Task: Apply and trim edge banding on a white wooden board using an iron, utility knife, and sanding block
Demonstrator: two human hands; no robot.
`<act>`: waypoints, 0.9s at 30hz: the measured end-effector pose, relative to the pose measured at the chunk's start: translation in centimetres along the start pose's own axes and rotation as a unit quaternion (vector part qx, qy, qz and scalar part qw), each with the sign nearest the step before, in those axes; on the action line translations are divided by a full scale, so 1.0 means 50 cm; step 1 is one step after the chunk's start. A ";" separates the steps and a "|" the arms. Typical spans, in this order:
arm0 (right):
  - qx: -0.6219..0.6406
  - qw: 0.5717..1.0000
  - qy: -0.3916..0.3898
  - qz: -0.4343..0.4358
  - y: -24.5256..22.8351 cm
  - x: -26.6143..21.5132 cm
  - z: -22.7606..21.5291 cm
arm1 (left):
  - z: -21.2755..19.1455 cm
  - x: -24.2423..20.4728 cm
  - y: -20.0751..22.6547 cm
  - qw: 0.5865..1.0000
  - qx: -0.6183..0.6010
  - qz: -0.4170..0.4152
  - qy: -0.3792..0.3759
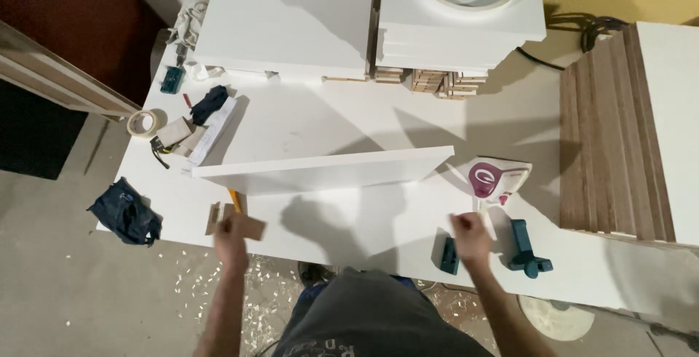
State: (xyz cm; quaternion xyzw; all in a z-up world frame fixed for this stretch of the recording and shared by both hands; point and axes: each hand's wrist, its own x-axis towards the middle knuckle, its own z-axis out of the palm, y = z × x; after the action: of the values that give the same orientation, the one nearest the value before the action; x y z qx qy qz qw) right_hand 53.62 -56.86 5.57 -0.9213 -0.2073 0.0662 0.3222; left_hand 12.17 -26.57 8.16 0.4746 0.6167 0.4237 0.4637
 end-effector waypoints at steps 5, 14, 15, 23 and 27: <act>0.072 0.915 -0.354 -0.180 -0.363 -0.116 -0.078 | 0.193 -0.220 0.147 0.965 0.001 -0.113 -0.236; -0.247 0.829 -0.331 -0.377 -0.461 0.117 -0.300 | 0.099 -0.092 0.142 0.978 -0.093 -0.033 -0.187; -0.315 0.825 -0.270 -0.385 -0.452 0.166 -0.330 | 0.055 -0.053 0.131 0.994 -0.060 0.045 -0.082; -0.369 0.757 -0.355 -0.405 -0.444 0.339 -0.283 | 0.002 0.179 0.175 0.955 -0.073 0.189 -0.216; -0.364 0.763 -0.361 -0.394 -0.470 0.328 -0.271 | 0.019 0.291 -0.004 0.973 0.060 0.113 -0.194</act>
State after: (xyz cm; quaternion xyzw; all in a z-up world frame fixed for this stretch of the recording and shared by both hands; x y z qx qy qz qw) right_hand 63.92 -40.95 30.97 -0.7144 -0.6616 0.1808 -0.1385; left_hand 11.33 -12.29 5.32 0.6407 0.4820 0.3357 0.4945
